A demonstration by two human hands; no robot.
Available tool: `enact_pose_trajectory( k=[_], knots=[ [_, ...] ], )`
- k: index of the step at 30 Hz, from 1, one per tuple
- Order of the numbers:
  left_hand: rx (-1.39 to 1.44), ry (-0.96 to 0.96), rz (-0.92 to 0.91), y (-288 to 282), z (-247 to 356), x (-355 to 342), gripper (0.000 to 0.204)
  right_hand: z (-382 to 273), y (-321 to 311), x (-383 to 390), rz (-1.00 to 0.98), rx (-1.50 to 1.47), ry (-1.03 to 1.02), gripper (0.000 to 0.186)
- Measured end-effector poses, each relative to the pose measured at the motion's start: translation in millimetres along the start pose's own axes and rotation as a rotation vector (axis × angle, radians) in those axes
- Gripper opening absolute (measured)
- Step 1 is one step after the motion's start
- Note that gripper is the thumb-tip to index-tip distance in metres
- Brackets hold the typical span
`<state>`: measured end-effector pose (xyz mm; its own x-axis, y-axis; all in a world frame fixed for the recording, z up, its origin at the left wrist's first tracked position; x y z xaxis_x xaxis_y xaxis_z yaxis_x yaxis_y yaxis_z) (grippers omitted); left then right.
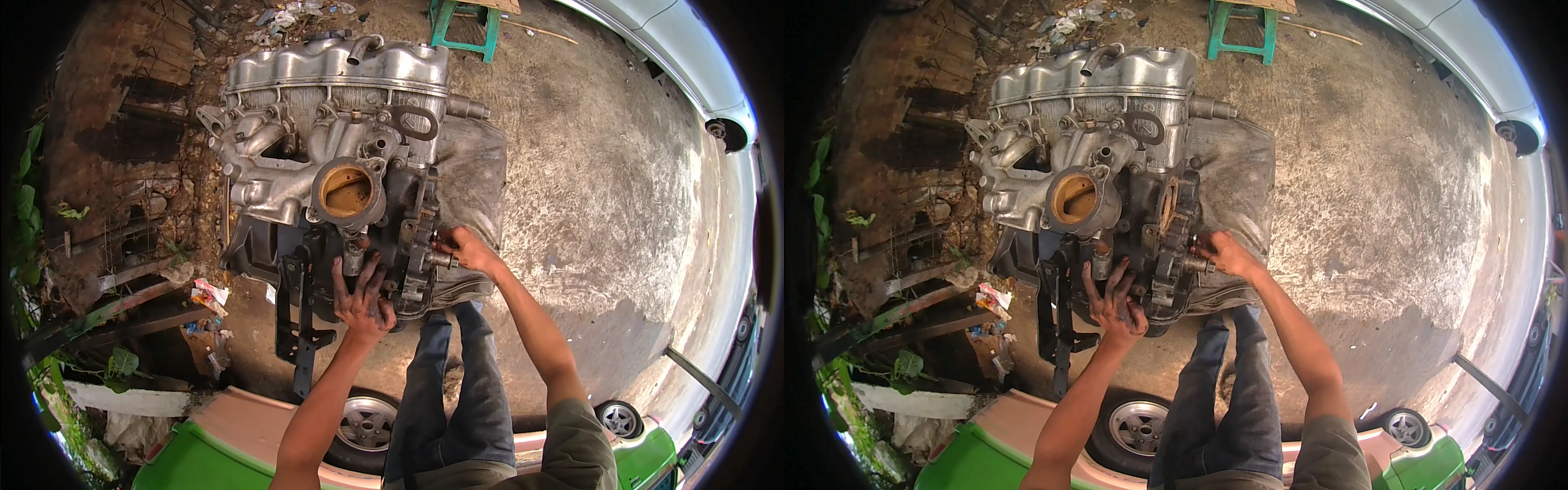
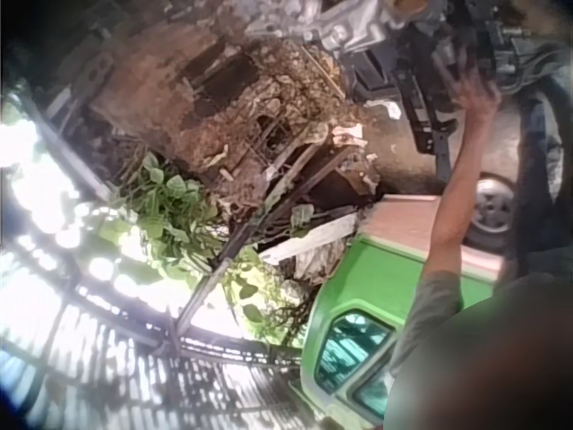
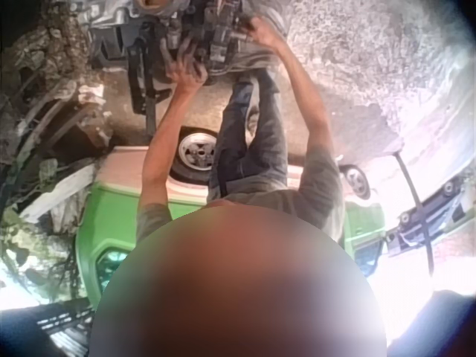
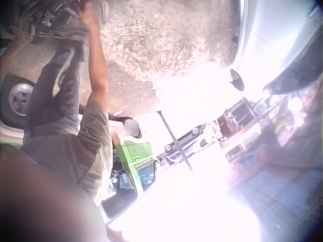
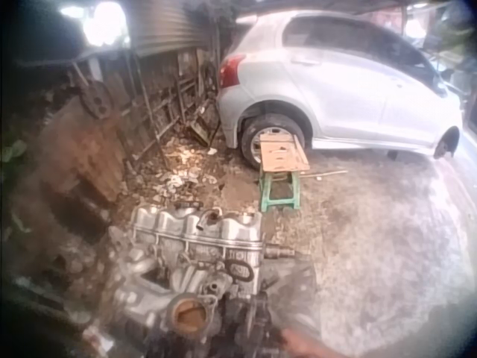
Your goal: The person uses a wrench to loosen and remove bolts from a car engine block resting on a cloth on the ground. The person then places the removed bolts on a nearby cardboard box.
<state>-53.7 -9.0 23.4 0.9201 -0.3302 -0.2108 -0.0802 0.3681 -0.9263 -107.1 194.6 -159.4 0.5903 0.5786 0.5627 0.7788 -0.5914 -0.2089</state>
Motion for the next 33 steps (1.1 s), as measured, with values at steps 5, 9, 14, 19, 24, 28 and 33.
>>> enact_pose_trajectory(
  k=[5, 9, 14, 19, 24, 28, 33],
  knots=[
    [0.007, -0.001, -0.004, -2, 1, -2, 0.043, -11, -4, 3, 0.034, -0.005, -0.027, 0.027],
    [0.003, 0.033, -0.025, -1, 5, -3, 0.041, -25, -10, 12, 0.032, -0.059, -0.001, 0.026],
    [0.009, 0.031, -0.026, -2, 5, -4, 0.041, -37, -14, 16, 0.042, -0.048, 0.008, 0.03],
    [0.028, 0.027, -0.028, -3, 5, -4, 0.041, -30, -12, 8, 0.012, -0.069, -0.008, 0.035],
    [0.011, 0.041, -0.013, -4, 6, -5, 0.04, -10, -4, -3, -0.021, -0.237, -0.013, 0.039],
    [0.02, 0.042, -0.018, -4, 7, -5, 0.039, 7, 1, -11, -0.033, -0.358, 0.01, 0.046],
    [0.012, 0.045, -0.038, -4, 7, -5, 0.038, 17, 17, -1, -0.012, -0.967, 0.132, 0.057]
  ],
)
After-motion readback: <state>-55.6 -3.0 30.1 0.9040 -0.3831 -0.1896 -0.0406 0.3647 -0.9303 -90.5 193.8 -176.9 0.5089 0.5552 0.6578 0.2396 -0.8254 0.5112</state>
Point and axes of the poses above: each hand's wrist, its own x-axis away from the middle knuckle, its own y-axis out of the palm, z = x × y, the point moved 8 cm from there along -x, towards the middle knuckle, and after that the axes turned 15 degrees about -z, right-handed, at the moved point
